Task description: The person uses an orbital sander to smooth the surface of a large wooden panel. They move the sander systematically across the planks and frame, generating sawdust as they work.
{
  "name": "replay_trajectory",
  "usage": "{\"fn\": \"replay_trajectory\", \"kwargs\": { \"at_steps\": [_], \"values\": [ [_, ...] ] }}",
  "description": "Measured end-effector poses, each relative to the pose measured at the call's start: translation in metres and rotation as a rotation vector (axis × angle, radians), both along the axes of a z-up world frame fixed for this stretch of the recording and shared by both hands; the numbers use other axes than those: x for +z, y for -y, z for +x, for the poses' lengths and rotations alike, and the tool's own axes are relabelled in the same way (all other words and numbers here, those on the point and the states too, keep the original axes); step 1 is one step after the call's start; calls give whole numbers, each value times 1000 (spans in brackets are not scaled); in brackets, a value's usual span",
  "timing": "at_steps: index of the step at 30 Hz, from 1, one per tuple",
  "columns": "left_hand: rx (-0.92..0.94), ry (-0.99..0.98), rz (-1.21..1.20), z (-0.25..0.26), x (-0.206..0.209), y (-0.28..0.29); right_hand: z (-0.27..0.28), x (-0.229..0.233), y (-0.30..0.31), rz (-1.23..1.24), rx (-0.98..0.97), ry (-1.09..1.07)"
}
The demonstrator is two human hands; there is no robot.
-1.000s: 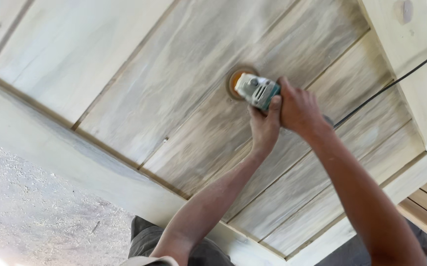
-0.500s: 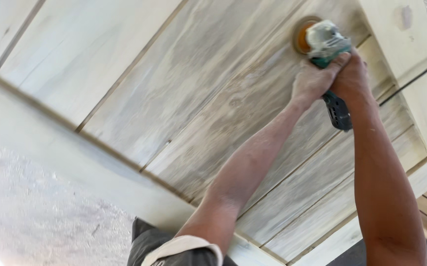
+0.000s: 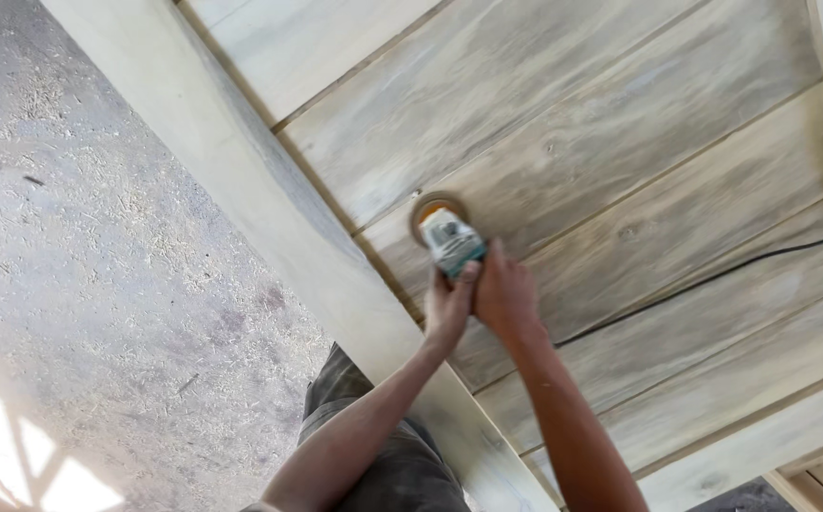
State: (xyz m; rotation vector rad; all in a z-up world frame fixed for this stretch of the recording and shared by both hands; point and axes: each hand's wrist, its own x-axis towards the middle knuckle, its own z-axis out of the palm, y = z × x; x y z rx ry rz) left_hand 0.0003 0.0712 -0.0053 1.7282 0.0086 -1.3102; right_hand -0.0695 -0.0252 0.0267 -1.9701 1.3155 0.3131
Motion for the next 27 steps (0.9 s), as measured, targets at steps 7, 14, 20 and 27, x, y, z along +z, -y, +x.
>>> {"fn": "replay_trajectory", "kwargs": {
  "at_steps": [7, 14, 20, 27],
  "values": [
    [237, -110, 0, -17, 8, -55, 17, 32, -33, 63, 173, -55],
    [127, 0, -237, -38, -9, 26, -25, 4, 29, -46, 55, -125],
    [-293, 30, -63, -31, -5, 144, -39, 8, 107, -130, -228, -176],
    [-155, 27, -7, -3, 8, 47, -9, 16, 34, -77, -94, -94]
  ]
}}
